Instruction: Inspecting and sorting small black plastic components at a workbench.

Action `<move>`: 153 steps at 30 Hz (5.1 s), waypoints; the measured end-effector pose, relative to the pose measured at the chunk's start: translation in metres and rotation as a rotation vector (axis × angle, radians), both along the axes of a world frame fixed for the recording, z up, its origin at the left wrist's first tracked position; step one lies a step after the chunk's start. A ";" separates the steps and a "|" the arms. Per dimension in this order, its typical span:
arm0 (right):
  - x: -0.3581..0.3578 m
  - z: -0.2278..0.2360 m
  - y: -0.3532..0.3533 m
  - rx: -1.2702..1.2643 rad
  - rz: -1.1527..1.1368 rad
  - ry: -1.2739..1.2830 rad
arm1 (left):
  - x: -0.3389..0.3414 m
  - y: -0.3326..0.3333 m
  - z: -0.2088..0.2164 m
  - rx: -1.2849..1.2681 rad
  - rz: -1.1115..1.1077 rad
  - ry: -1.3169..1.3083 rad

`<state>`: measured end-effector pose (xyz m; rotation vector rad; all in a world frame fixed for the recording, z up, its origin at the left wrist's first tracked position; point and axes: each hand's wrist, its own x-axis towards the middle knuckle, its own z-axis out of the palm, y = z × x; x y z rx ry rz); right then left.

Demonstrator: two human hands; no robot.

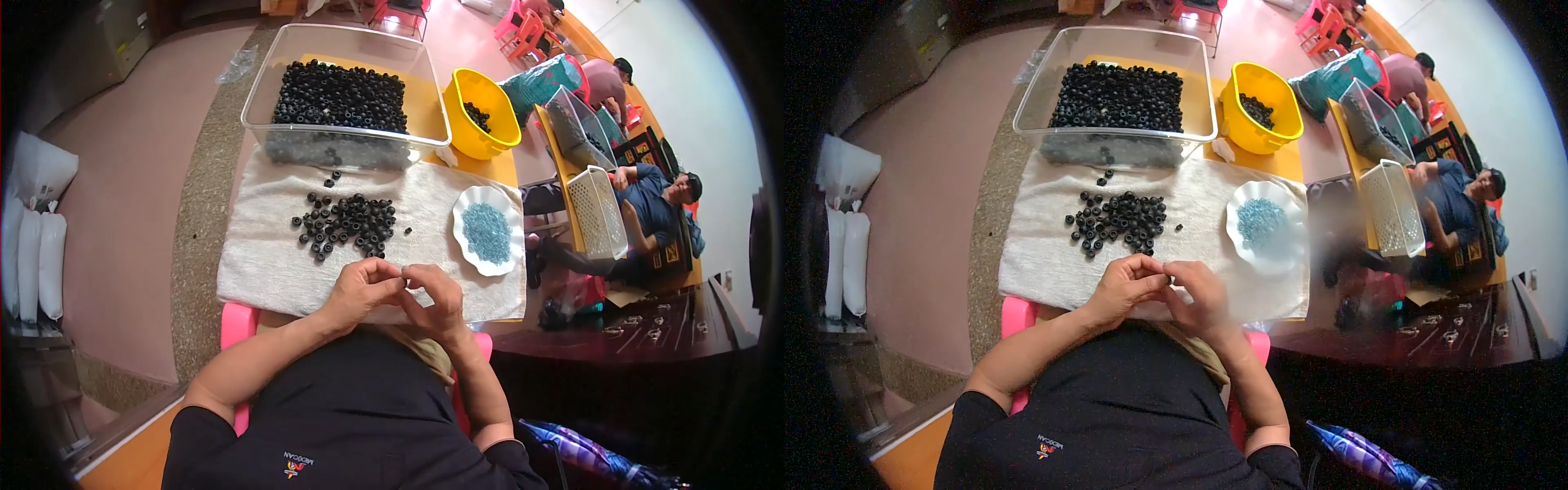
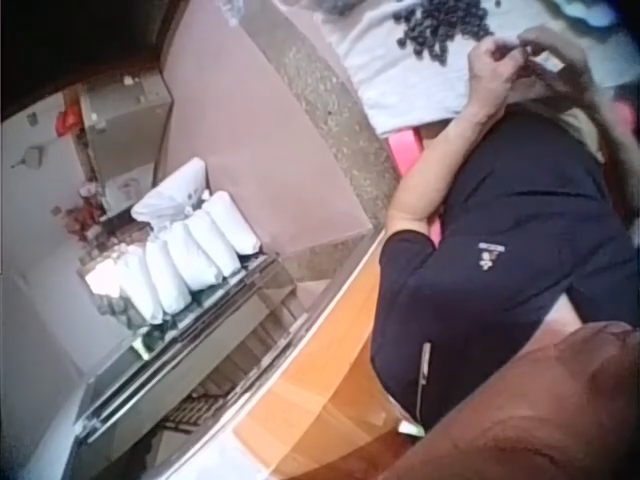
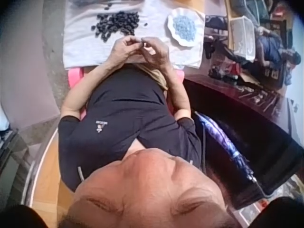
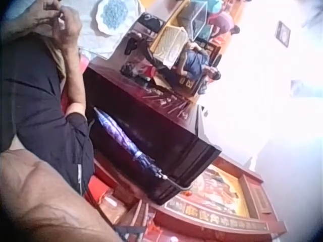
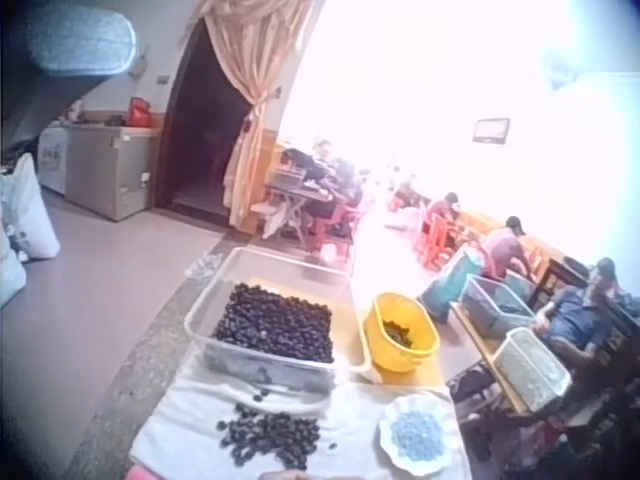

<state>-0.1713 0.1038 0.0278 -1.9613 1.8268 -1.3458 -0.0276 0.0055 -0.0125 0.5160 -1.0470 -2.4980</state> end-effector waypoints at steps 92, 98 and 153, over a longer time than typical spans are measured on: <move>-0.089 0.000 0.032 0.080 -0.458 0.523 | 0.002 0.001 0.005 -0.020 0.000 -0.074; -0.095 -0.001 0.032 0.035 -0.486 0.481 | 0.001 0.001 0.004 -0.012 0.000 -0.067; -0.009 0.012 0.012 0.104 -0.007 0.010 | 0.004 -0.004 0.003 -0.229 -0.154 -0.079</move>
